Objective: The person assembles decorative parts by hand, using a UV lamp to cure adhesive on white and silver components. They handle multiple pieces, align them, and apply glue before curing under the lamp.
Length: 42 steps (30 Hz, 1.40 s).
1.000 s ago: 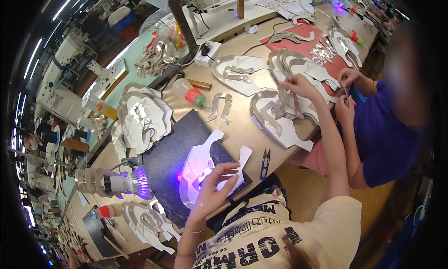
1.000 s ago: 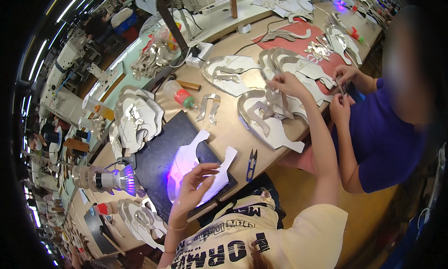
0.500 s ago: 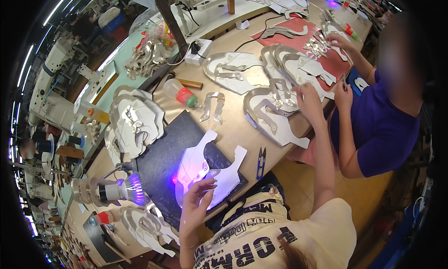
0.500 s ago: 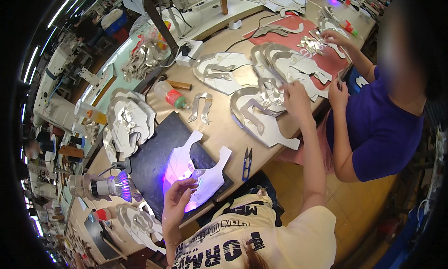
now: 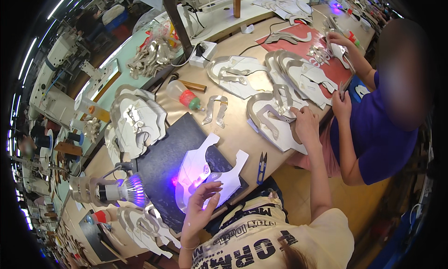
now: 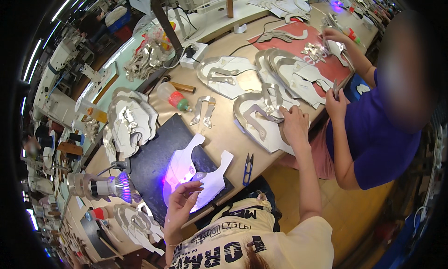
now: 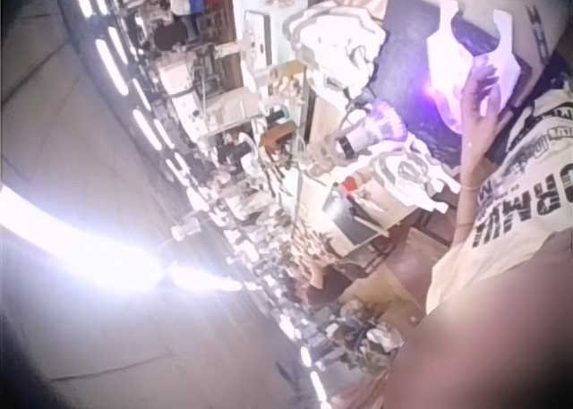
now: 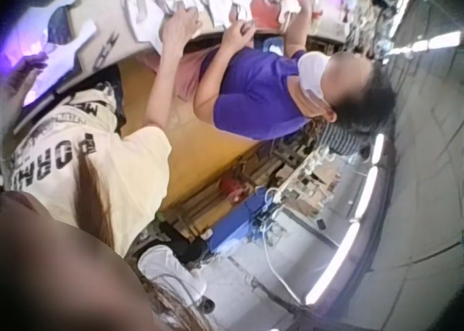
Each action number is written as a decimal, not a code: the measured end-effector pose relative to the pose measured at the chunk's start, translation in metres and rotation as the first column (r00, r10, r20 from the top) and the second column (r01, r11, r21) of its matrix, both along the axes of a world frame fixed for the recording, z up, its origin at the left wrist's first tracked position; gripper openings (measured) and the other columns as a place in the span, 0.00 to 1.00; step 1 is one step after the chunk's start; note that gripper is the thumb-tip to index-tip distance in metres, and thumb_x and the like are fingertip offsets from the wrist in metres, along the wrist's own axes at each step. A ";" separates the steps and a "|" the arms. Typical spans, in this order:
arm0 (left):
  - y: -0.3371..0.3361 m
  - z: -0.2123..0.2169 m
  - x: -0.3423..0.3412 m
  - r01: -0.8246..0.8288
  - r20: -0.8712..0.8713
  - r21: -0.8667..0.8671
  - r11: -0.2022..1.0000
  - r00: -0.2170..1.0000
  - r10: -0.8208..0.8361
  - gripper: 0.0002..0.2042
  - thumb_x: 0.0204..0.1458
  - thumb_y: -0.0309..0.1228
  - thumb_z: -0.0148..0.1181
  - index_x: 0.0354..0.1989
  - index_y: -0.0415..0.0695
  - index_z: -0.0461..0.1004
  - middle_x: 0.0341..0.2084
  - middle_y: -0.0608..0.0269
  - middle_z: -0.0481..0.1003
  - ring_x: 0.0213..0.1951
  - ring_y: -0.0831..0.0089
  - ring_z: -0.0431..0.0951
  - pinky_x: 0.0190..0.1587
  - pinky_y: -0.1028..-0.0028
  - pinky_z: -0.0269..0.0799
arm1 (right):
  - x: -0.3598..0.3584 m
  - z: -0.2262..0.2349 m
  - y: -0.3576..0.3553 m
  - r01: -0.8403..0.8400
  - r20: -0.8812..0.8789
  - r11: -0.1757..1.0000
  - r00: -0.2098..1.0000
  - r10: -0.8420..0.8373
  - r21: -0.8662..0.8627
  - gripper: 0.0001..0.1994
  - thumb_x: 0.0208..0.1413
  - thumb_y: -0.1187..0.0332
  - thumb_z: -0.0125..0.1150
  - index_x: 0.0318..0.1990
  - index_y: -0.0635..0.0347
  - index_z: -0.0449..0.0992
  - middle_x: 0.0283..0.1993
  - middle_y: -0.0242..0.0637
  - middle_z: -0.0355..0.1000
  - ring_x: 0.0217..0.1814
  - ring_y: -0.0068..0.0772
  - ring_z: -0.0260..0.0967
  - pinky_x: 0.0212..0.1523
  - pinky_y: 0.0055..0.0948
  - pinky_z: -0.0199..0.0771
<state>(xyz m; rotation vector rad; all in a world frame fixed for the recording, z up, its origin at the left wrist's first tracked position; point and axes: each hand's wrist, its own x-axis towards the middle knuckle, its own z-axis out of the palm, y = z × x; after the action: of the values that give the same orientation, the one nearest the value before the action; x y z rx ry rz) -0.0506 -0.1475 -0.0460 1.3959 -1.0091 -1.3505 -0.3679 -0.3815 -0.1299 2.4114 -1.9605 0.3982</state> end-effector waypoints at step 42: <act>0.010 -0.059 0.090 -0.403 0.037 0.038 0.915 0.915 0.401 0.11 0.61 0.26 0.55 0.51 0.41 0.75 0.50 0.57 0.74 0.53 0.71 0.74 0.56 0.73 0.69 | 0.620 0.020 -0.308 -0.609 0.191 0.790 0.786 0.588 0.071 0.48 0.40 0.55 0.76 0.67 0.65 0.57 0.64 0.53 0.64 0.66 0.52 0.62 0.64 0.44 0.64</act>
<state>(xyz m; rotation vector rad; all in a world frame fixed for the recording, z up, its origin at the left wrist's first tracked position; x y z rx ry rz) 0.0390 -0.1375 -0.1048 1.5590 -0.6614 -1.0524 0.2525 -0.6896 -0.1100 3.1514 -1.2201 0.4891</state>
